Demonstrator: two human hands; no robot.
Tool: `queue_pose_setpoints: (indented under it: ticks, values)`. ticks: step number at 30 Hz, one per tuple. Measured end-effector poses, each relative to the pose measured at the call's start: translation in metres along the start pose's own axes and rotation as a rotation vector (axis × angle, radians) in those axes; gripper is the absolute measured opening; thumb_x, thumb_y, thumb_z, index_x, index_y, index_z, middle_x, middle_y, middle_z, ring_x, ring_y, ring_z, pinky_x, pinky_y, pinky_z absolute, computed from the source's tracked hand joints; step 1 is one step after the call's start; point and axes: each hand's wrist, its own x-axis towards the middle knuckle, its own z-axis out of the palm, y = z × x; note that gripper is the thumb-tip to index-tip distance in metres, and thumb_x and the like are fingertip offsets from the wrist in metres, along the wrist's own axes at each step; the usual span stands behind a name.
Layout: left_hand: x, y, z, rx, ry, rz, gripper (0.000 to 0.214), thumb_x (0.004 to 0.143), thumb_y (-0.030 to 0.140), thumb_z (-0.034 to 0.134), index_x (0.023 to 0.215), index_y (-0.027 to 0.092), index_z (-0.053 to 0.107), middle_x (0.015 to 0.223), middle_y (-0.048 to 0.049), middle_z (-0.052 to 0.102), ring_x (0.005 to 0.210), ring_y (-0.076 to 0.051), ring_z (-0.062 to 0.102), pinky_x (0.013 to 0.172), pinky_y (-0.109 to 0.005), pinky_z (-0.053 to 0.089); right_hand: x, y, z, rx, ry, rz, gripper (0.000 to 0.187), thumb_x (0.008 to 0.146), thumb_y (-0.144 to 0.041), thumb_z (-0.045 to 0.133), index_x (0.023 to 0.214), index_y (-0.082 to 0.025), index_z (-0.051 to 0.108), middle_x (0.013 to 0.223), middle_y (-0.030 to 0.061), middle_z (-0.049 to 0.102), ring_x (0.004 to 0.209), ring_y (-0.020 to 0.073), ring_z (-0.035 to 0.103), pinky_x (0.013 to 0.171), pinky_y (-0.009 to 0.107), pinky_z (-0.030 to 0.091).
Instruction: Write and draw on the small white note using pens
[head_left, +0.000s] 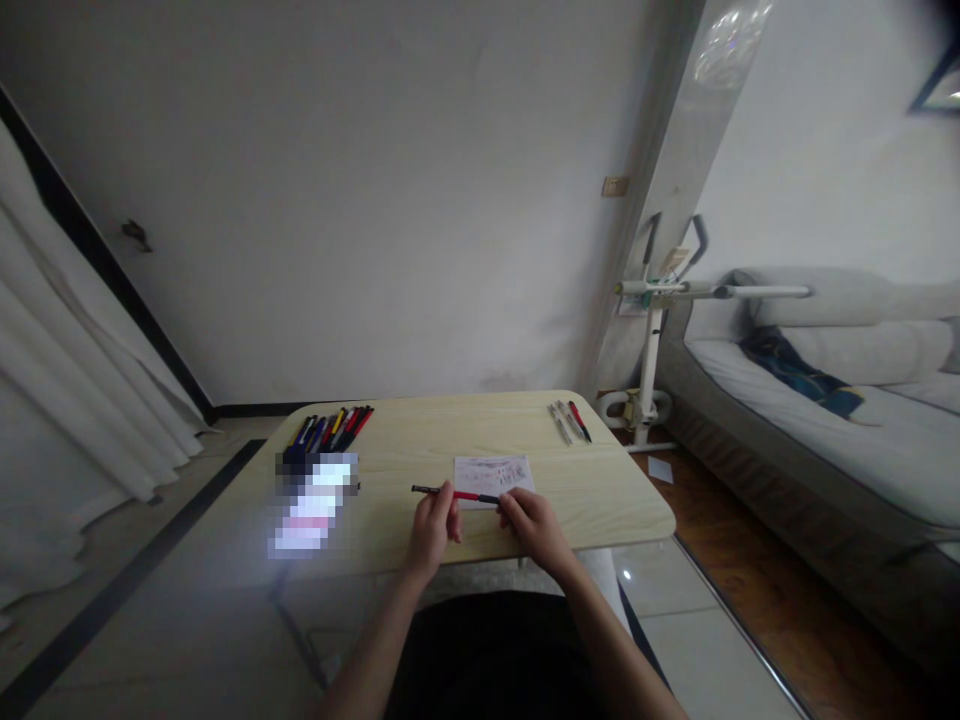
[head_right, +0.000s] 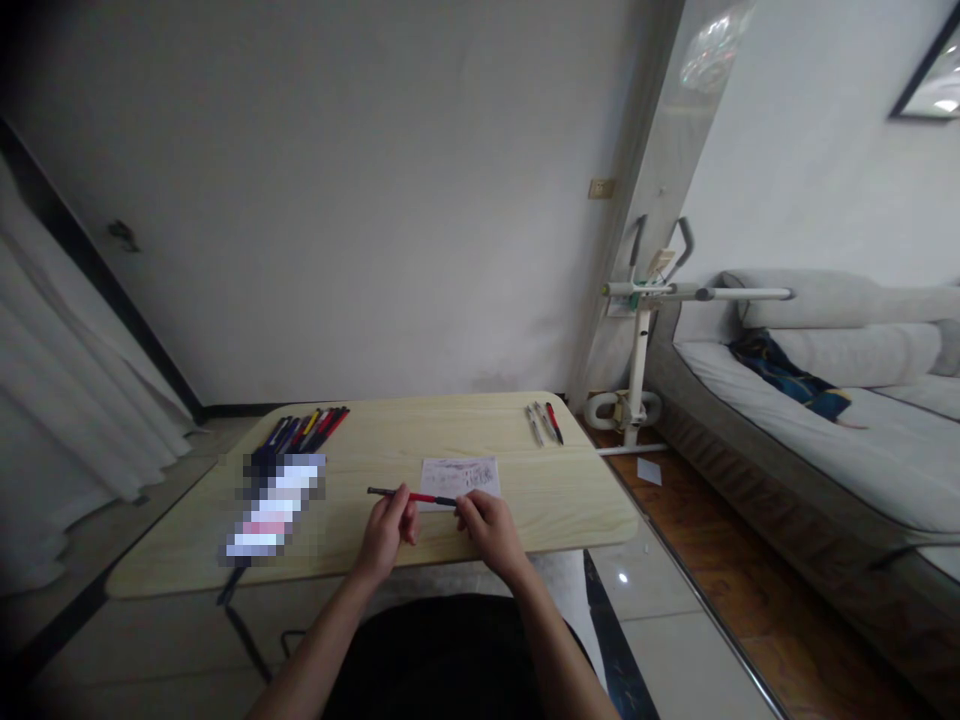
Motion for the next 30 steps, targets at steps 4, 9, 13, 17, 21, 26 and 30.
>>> queue_pose_setpoints:
  ticks: [4,9,13,17,21,26,30]
  values:
    - [0.0002,-0.0001,0.0001,0.017,0.002,0.008,0.042,0.076,0.050,0.041,0.050,0.017,0.041,0.035,0.0035,0.041,0.033,-0.009,0.040,0.039,-0.021,0.032,0.0007,0.0039,0.0010,-0.006,0.009,0.001,0.038,0.082,-0.042,0.040,0.062,-0.015,0.056,0.054,0.0003,0.054,0.049,0.0100,0.047,0.047,0.019,0.036]
    - [-0.0007,0.0012,0.0005,0.007,-0.005,0.017,0.042,0.077,0.050,0.040,0.051,0.017,0.041,0.035,0.0033,0.042,0.034,-0.009,0.040,0.040,-0.021,0.032,0.0004,0.0044,0.0012,0.022,0.006,0.014,0.036,0.081,-0.043,0.041,0.065,-0.015,0.057,0.053,-0.0004,0.054,0.046,0.0094,0.046,0.045,0.019,0.035]
    - [-0.0008,0.0007,0.0000,0.010,-0.005,0.019,0.042,0.077,0.050,0.040,0.051,0.017,0.042,0.035,0.0034,0.042,0.034,-0.009,0.040,0.040,-0.022,0.031,0.0002,0.0029,0.0007,0.013,0.007,0.009,0.036,0.082,-0.041,0.040,0.064,-0.015,0.056,0.054,0.0000,0.054,0.046,0.0094,0.046,0.045,0.019,0.036]
    - [-0.0007,0.0012,-0.0002,0.016,-0.011,0.010,0.041,0.077,0.049,0.040,0.051,0.017,0.041,0.035,0.0033,0.042,0.034,-0.009,0.040,0.040,-0.021,0.032,0.0002,0.0036,0.0005,-0.004,0.019,-0.015,0.034,0.082,-0.039,0.041,0.064,-0.015,0.057,0.054,0.0001,0.054,0.048,0.0096,0.047,0.047,0.020,0.036]
    - [-0.0009,0.0034,0.0005,0.037,-0.005,0.001,0.041,0.076,0.049,0.041,0.049,0.017,0.042,0.035,0.0031,0.042,0.034,-0.009,0.040,0.040,-0.022,0.032,-0.0001,0.0046,0.0004,-0.002,0.015,-0.005,0.032,0.082,-0.039,0.041,0.066,-0.015,0.057,0.055,0.0000,0.055,0.048,0.0098,0.047,0.047,0.020,0.037]
    - [-0.0008,0.0040,0.0008,0.038,0.002,-0.006,0.041,0.076,0.049,0.042,0.049,0.017,0.042,0.035,0.0031,0.042,0.034,-0.009,0.041,0.041,-0.022,0.033,-0.0003,0.0060,0.0011,-0.003,0.027,0.004,0.033,0.081,-0.040,0.042,0.064,-0.016,0.056,0.054,-0.0007,0.054,0.046,0.0097,0.046,0.046,0.020,0.036]
    - [-0.0005,0.0029,0.0008,0.040,0.005,0.008,0.041,0.077,0.049,0.040,0.050,0.018,0.041,0.035,0.0032,0.042,0.034,-0.009,0.040,0.041,-0.022,0.033,0.0001,0.0063,0.0014,0.001,0.037,-0.005,0.029,0.080,-0.039,0.045,0.066,-0.016,0.056,0.055,-0.0007,0.054,0.048,0.0097,0.047,0.047,0.020,0.036]
